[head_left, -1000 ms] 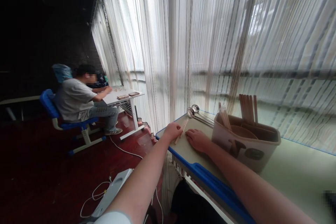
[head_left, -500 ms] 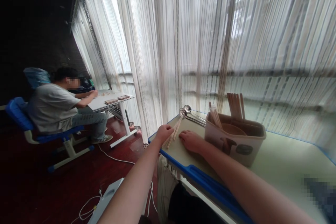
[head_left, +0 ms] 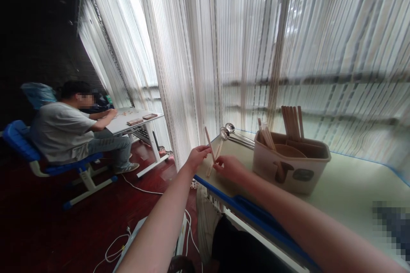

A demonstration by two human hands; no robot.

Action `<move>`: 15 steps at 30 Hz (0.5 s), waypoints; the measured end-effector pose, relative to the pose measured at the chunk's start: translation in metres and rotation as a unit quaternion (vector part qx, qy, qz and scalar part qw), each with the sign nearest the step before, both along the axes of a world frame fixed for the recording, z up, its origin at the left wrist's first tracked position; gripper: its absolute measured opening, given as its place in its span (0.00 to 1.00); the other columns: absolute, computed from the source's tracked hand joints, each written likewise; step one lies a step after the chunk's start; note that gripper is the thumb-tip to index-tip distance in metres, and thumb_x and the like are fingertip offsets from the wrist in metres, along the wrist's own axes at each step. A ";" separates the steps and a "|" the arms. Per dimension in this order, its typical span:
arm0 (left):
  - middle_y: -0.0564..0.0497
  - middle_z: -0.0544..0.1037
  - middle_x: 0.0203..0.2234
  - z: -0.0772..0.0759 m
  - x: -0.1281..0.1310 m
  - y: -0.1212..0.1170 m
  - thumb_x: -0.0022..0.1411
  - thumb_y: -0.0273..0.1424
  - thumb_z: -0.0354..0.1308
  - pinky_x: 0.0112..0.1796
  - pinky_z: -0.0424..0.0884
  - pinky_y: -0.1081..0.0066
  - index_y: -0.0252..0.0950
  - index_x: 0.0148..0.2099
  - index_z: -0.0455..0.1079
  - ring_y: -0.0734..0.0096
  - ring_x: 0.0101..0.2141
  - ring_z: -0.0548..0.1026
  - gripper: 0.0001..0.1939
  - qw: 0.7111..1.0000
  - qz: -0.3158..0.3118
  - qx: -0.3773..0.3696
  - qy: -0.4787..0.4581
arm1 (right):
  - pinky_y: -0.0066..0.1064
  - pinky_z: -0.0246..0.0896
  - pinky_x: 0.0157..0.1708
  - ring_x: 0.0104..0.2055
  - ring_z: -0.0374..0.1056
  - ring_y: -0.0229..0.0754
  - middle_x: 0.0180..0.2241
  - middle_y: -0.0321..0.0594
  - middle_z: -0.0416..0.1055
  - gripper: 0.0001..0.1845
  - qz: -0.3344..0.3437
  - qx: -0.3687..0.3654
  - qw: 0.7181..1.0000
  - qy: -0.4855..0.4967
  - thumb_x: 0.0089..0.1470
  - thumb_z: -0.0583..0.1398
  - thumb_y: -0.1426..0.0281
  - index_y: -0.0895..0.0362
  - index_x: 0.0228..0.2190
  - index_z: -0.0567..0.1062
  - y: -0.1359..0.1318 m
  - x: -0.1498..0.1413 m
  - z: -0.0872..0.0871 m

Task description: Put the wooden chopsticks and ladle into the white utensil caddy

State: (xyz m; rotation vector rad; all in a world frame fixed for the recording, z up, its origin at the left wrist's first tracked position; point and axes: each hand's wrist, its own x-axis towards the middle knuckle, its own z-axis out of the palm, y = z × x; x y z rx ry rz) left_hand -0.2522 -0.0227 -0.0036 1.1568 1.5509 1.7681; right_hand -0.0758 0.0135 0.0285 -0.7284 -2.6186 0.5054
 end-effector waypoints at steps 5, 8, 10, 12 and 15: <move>0.52 0.74 0.22 0.008 0.008 0.005 0.41 0.41 0.65 0.25 0.60 0.76 0.31 0.34 0.76 0.82 0.20 0.62 0.20 1.000 -0.009 0.011 -0.002 | 0.29 0.58 0.36 0.38 0.70 0.43 0.35 0.44 0.76 0.13 -0.050 -0.005 0.999 -0.017 0.51 0.56 0.65 0.57 0.36 0.76 0.001 -0.002 0.000; 0.53 0.73 0.20 0.033 0.020 0.013 0.42 0.40 0.65 0.24 0.59 0.75 0.31 0.33 0.75 0.82 0.19 0.62 0.18 0.999 -0.030 0.028 0.008 | 0.28 0.58 0.33 0.36 0.70 0.42 0.33 0.42 0.76 0.12 -0.078 -0.010 0.997 -0.019 0.51 0.56 0.67 0.57 0.36 0.76 0.005 0.001 0.017; 0.53 0.73 0.21 0.057 0.031 0.019 0.44 0.39 0.64 0.23 0.59 0.76 0.32 0.35 0.75 0.82 0.19 0.62 0.17 0.998 -0.037 0.057 0.014 | 0.27 0.58 0.33 0.36 0.70 0.41 0.34 0.42 0.76 0.13 -0.099 0.000 0.995 -0.004 0.53 0.55 0.67 0.56 0.38 0.75 0.004 0.009 0.038; 0.53 0.73 0.21 0.084 0.043 0.025 0.45 0.38 0.64 0.23 0.59 0.76 0.32 0.35 0.74 0.82 0.19 0.62 0.16 0.995 -0.046 0.092 0.014 | 0.28 0.57 0.33 0.36 0.70 0.41 0.34 0.43 0.75 0.12 -0.118 0.021 0.993 0.015 0.53 0.55 0.67 0.56 0.38 0.74 0.001 0.023 0.064; 0.54 0.72 0.20 0.120 0.064 0.030 0.46 0.35 0.64 0.23 0.59 0.77 0.32 0.34 0.73 0.82 0.19 0.63 0.13 0.985 -0.088 0.146 -0.025 | 0.29 0.56 0.30 0.34 0.69 0.43 0.33 0.43 0.74 0.10 -0.138 0.077 0.987 0.017 0.53 0.55 0.66 0.56 0.34 0.74 -0.008 0.051 0.105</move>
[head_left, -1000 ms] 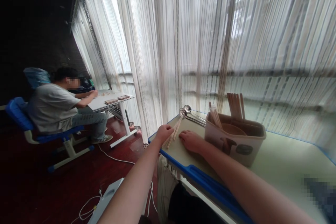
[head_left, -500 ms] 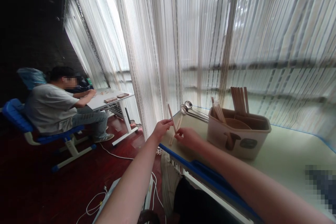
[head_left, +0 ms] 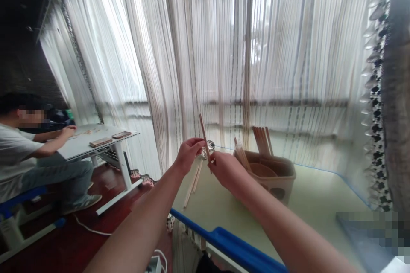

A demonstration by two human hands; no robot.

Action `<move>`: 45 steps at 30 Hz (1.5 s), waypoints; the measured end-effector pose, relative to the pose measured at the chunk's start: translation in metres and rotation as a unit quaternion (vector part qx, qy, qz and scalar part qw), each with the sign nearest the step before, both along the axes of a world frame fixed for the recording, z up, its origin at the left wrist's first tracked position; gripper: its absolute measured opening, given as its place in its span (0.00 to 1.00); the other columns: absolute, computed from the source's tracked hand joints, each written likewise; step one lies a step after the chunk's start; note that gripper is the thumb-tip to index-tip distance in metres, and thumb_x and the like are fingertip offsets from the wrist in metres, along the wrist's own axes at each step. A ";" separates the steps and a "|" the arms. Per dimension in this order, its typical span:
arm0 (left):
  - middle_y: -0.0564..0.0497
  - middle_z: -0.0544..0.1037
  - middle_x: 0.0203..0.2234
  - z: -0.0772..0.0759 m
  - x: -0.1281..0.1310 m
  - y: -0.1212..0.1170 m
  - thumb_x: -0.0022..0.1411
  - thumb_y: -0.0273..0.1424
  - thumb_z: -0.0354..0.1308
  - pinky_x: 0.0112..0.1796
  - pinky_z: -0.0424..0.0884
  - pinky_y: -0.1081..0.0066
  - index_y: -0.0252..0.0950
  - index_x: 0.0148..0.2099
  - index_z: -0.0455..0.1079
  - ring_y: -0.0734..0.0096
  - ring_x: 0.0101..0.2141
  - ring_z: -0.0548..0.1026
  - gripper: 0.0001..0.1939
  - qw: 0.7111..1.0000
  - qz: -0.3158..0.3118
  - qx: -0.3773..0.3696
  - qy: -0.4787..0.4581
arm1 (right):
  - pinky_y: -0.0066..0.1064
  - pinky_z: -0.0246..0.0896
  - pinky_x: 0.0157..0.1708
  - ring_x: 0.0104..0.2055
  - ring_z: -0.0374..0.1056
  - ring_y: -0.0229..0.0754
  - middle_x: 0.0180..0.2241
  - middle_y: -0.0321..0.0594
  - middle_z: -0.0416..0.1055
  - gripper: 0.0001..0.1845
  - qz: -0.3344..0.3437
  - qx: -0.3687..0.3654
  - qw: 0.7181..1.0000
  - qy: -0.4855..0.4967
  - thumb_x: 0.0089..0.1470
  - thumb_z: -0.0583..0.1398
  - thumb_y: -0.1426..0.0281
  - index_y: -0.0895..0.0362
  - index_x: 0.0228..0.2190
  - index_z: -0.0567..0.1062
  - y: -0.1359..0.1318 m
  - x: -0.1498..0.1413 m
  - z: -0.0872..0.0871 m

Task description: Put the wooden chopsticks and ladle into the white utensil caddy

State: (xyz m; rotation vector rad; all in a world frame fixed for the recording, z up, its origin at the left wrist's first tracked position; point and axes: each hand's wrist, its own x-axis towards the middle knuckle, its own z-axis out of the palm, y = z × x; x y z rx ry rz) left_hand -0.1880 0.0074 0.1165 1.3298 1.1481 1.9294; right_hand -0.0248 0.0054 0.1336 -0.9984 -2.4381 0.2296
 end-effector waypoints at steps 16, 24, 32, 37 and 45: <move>0.53 0.75 0.29 0.051 0.096 0.031 0.50 0.35 0.62 0.26 0.65 0.77 0.38 0.36 0.72 0.77 0.28 0.71 0.10 0.986 0.008 0.162 -0.037 | 0.30 0.57 0.32 0.34 0.68 0.42 0.34 0.43 0.73 0.13 -0.171 0.199 0.965 0.027 0.58 0.50 0.68 0.53 0.36 0.74 0.026 0.062 0.047; 0.53 0.75 0.28 0.030 0.101 0.047 0.49 0.35 0.63 0.27 0.64 0.78 0.37 0.36 0.73 0.78 0.27 0.70 0.12 0.984 0.023 0.164 -0.058 | 0.29 0.57 0.32 0.33 0.68 0.40 0.32 0.41 0.74 0.14 -0.153 0.132 0.977 0.066 0.57 0.50 0.67 0.53 0.34 0.76 0.047 0.055 0.035; 0.52 0.76 0.25 -0.007 0.094 0.071 0.47 0.37 0.63 0.27 0.64 0.76 0.34 0.35 0.74 0.77 0.25 0.70 0.13 0.988 0.092 0.115 -0.045 | 0.30 0.58 0.33 0.33 0.68 0.41 0.31 0.43 0.74 0.16 -0.130 0.043 0.985 0.104 0.56 0.49 0.66 0.57 0.32 0.76 0.058 0.052 0.034; 0.51 0.76 0.23 -0.029 0.090 0.087 0.47 0.37 0.62 0.26 0.64 0.76 0.33 0.35 0.73 0.77 0.23 0.69 0.15 0.998 0.040 0.045 -0.034 | 0.29 0.58 0.36 0.36 0.67 0.40 0.33 0.42 0.74 0.15 -0.120 0.074 0.972 0.187 0.56 0.51 0.65 0.57 0.35 0.75 0.062 0.049 0.034; 0.53 0.74 0.21 -0.043 0.086 0.092 0.44 0.36 0.62 0.21 0.61 0.77 0.33 0.32 0.72 0.78 0.20 0.65 0.13 0.996 0.090 -0.004 0.017 | 0.29 0.58 0.42 0.42 0.67 0.40 0.39 0.43 0.74 0.16 -0.082 0.026 0.961 0.263 0.53 0.50 0.72 0.59 0.40 0.74 0.081 0.043 0.018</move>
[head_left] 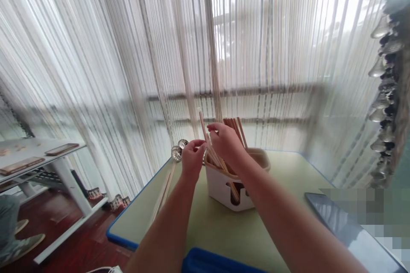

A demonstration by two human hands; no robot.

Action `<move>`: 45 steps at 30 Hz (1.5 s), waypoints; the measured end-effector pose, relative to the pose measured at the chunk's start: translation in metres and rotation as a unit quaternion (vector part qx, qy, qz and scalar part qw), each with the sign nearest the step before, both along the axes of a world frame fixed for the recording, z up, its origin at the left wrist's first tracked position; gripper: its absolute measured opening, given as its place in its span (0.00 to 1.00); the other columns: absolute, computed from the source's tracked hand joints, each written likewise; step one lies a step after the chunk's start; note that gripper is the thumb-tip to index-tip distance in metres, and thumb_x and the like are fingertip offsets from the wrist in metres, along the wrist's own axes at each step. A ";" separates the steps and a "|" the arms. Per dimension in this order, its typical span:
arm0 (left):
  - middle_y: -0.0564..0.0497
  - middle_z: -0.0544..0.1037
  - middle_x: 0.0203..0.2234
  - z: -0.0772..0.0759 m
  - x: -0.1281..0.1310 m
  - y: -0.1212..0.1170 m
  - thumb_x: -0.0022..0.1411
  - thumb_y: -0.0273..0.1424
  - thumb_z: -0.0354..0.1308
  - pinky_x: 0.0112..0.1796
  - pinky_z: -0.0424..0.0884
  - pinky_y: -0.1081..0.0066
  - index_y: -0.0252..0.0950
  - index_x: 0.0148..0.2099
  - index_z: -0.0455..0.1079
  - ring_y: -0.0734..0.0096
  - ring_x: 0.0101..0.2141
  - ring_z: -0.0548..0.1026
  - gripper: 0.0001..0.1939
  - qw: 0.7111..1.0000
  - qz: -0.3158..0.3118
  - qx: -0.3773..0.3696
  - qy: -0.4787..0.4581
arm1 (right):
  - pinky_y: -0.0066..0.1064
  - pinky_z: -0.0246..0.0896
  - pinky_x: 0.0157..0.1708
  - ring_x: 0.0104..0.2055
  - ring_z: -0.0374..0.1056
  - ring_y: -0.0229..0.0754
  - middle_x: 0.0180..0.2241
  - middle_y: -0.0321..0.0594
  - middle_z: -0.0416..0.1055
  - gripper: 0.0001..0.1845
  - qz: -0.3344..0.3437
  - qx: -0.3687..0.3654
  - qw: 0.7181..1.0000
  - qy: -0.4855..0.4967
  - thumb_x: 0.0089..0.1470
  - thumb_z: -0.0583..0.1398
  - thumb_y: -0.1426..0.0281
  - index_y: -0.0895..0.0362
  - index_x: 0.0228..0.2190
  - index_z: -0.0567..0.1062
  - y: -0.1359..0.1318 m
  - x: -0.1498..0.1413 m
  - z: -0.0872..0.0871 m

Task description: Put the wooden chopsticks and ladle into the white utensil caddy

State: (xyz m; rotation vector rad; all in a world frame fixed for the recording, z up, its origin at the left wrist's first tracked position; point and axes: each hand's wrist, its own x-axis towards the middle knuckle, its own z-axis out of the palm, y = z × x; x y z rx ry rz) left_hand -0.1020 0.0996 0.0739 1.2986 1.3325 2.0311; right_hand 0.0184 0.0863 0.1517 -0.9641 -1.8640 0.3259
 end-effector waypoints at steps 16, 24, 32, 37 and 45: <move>0.52 0.73 0.21 -0.008 0.002 -0.006 0.46 0.40 0.62 0.22 0.63 0.76 0.32 0.33 0.73 0.77 0.21 0.67 0.16 0.998 -0.058 -0.012 -0.006 | 0.29 0.57 0.30 0.32 0.66 0.40 0.31 0.44 0.72 0.19 0.101 -0.105 0.988 0.047 0.57 0.47 0.61 0.57 0.28 0.72 0.002 -0.002 -0.009; 0.56 0.68 0.21 0.000 0.005 -0.021 0.50 0.31 0.57 0.23 0.59 0.77 0.34 0.30 0.74 0.81 0.21 0.61 0.07 0.981 0.041 0.083 0.169 | 0.27 0.54 0.29 0.31 0.64 0.37 0.30 0.41 0.71 0.17 0.088 -0.061 0.994 0.032 0.58 0.48 0.61 0.58 0.30 0.71 -0.013 0.006 0.001; 0.57 0.65 0.17 0.006 0.007 -0.026 0.48 0.28 0.57 0.22 0.57 0.77 0.33 0.21 0.69 0.80 0.20 0.60 0.06 0.971 0.005 0.044 0.233 | 0.26 0.57 0.30 0.30 0.66 0.37 0.27 0.39 0.72 0.12 0.118 -0.098 0.985 0.081 0.51 0.56 0.65 0.59 0.28 0.76 -0.001 0.006 -0.002; 0.56 0.67 0.19 0.003 0.009 -0.024 0.47 0.30 0.59 0.23 0.59 0.78 0.33 0.24 0.71 0.80 0.22 0.62 0.05 0.987 -0.005 0.046 0.153 | 0.26 0.60 0.32 0.32 0.68 0.36 0.30 0.40 0.74 0.12 0.181 -0.143 0.954 0.193 0.49 0.59 0.64 0.59 0.30 0.77 0.007 0.003 -0.006; 0.57 0.69 0.16 0.000 0.015 -0.023 0.43 0.28 0.59 0.23 0.62 0.78 0.32 0.25 0.71 0.78 0.21 0.65 0.05 0.998 -0.003 0.017 0.066 | 0.26 0.61 0.32 0.30 0.68 0.36 0.27 0.38 0.73 0.11 0.193 -0.203 0.932 0.230 0.47 0.60 0.66 0.60 0.30 0.77 0.010 -0.002 -0.011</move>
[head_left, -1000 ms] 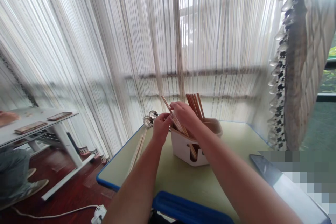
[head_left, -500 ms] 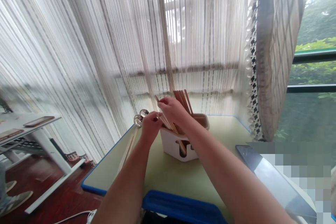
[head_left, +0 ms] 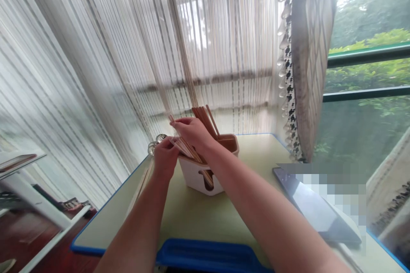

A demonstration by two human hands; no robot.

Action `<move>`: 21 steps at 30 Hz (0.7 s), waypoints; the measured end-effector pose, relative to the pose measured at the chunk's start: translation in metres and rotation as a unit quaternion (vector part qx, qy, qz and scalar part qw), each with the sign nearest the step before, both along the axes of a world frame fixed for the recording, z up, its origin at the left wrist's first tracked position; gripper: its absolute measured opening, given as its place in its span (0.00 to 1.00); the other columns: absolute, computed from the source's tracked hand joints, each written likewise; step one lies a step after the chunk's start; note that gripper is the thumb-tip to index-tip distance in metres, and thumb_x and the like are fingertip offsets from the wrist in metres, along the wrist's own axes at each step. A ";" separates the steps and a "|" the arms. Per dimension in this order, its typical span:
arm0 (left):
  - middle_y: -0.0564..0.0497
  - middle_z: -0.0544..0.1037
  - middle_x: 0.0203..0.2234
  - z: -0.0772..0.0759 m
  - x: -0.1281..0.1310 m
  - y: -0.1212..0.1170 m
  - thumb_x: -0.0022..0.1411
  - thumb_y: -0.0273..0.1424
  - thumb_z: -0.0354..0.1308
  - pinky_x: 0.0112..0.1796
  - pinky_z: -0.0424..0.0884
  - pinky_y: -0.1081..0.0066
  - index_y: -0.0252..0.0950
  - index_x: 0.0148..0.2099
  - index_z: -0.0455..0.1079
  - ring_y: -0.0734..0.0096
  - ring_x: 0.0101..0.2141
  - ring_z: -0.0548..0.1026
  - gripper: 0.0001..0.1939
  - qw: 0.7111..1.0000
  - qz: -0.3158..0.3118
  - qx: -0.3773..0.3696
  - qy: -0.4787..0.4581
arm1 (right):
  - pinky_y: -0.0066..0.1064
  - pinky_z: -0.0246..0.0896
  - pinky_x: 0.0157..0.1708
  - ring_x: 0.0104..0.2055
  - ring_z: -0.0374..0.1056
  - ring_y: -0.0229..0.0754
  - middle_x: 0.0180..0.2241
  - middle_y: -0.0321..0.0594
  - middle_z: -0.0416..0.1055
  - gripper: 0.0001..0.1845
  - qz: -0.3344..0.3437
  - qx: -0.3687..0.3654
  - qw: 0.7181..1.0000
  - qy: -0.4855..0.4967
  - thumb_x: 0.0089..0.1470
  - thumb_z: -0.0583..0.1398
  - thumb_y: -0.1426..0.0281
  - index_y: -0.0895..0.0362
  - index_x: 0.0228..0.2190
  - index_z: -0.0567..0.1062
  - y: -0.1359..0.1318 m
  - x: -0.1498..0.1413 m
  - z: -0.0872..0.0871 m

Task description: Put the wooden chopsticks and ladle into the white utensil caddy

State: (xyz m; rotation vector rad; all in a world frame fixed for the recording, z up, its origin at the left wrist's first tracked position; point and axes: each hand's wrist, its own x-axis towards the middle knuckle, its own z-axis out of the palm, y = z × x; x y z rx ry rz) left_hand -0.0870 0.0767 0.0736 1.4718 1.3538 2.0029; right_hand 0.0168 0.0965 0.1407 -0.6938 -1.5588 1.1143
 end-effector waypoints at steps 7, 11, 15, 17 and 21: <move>0.55 0.73 0.19 0.003 0.004 -0.001 0.40 0.29 0.62 0.24 0.66 0.76 0.32 0.32 0.73 0.75 0.22 0.70 0.12 0.999 -0.006 -0.013 -0.050 | 0.26 0.62 0.32 0.32 0.69 0.37 0.27 0.37 0.73 0.09 -0.007 0.025 1.000 0.000 0.44 0.61 0.68 0.58 0.30 0.77 0.009 -0.004 -0.007; 0.54 0.74 0.20 0.000 0.003 0.003 0.41 0.33 0.63 0.25 0.67 0.76 0.32 0.33 0.74 0.74 0.23 0.71 0.14 0.997 -0.011 0.002 -0.070 | 0.26 0.62 0.32 0.31 0.69 0.36 0.27 0.36 0.73 0.11 0.002 -0.032 0.999 0.006 0.42 0.62 0.68 0.57 0.31 0.77 0.008 -0.002 -0.009; 0.54 0.74 0.21 0.000 0.003 0.003 0.41 0.33 0.63 0.24 0.67 0.76 0.33 0.34 0.73 0.75 0.22 0.70 0.14 0.998 0.001 0.008 -0.061 | 0.26 0.61 0.31 0.30 0.68 0.37 0.25 0.36 0.72 0.11 -0.011 -0.039 0.999 -0.028 0.44 0.61 0.64 0.57 0.30 0.77 0.008 -0.002 -0.008; 0.55 0.73 0.19 0.001 0.005 0.001 0.41 0.33 0.62 0.22 0.65 0.77 0.33 0.33 0.72 0.75 0.21 0.69 0.14 0.999 0.012 -0.005 -0.053 | 0.26 0.60 0.30 0.31 0.68 0.37 0.25 0.36 0.71 0.13 -0.027 -0.011 0.998 -0.054 0.46 0.59 0.61 0.57 0.28 0.77 0.009 -0.003 -0.009; 0.56 0.72 0.17 0.001 0.004 0.002 0.39 0.32 0.61 0.20 0.63 0.77 0.33 0.32 0.72 0.76 0.18 0.68 0.13 0.997 0.016 -0.044 -0.055 | 0.25 0.56 0.28 0.29 0.66 0.36 0.23 0.36 0.69 0.23 -0.064 0.076 0.992 -0.081 0.53 0.51 0.52 0.56 0.26 0.75 0.006 -0.004 -0.009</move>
